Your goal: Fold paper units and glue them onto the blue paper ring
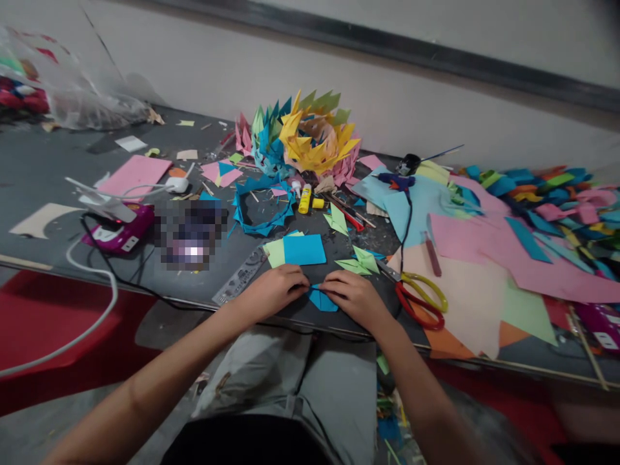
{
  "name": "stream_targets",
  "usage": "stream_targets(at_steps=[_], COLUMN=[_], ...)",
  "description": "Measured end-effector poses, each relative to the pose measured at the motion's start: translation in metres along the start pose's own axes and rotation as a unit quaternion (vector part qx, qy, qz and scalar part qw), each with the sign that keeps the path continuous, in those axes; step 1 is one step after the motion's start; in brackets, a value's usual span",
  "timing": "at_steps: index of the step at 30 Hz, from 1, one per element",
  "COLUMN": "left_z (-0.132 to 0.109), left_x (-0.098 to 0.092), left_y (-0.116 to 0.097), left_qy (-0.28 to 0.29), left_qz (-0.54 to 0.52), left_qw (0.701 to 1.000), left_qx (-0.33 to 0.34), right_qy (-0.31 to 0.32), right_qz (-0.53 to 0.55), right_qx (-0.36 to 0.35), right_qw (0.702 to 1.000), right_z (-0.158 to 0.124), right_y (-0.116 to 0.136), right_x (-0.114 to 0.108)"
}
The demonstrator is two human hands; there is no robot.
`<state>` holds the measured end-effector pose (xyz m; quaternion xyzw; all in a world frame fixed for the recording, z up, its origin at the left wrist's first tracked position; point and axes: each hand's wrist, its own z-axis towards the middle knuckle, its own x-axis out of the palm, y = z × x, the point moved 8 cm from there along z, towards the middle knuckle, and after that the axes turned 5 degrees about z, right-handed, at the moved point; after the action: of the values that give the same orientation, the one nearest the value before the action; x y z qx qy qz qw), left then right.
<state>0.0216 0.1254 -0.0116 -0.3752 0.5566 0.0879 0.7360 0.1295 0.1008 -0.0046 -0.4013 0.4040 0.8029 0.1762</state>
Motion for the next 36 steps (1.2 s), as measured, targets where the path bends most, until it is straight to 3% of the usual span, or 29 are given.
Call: stream_targets(at_steps=[4,8,14,17,24,36], left_z=[-0.001,-0.002,-0.005,-0.011,-0.02,-0.018], left_x=[-0.002,-0.001,0.0,-0.001,-0.004,-0.005], left_y=[0.0,-0.004,-0.011,-0.013,-0.015,-0.02], left_qy=[0.008,0.019,0.05,0.035,-0.029,-0.042], left_qz=[0.013,0.04,0.143,0.186,0.209,0.23], left_qw=[1.0,0.998,0.982,0.972,0.973,0.969], left_qx=[0.006,0.055,0.111,0.137,0.097,0.078], right_qy=[0.033,0.068,0.1,0.107,0.064,0.084], right_qz=[-0.018,-0.021,-0.051,-0.054,-0.157,-0.213], right_qx=[-0.024,-0.038,-0.057,-0.046,-0.092,-0.128], right_qw=[0.999,0.997,0.992,0.992,0.981,0.965], right_z=[0.002,0.004,0.006,0.007,0.006,0.005], right_y=[0.001,0.0,0.0,-0.001,0.014,0.021], right_x=[0.002,0.004,0.006,0.006,0.001,0.006])
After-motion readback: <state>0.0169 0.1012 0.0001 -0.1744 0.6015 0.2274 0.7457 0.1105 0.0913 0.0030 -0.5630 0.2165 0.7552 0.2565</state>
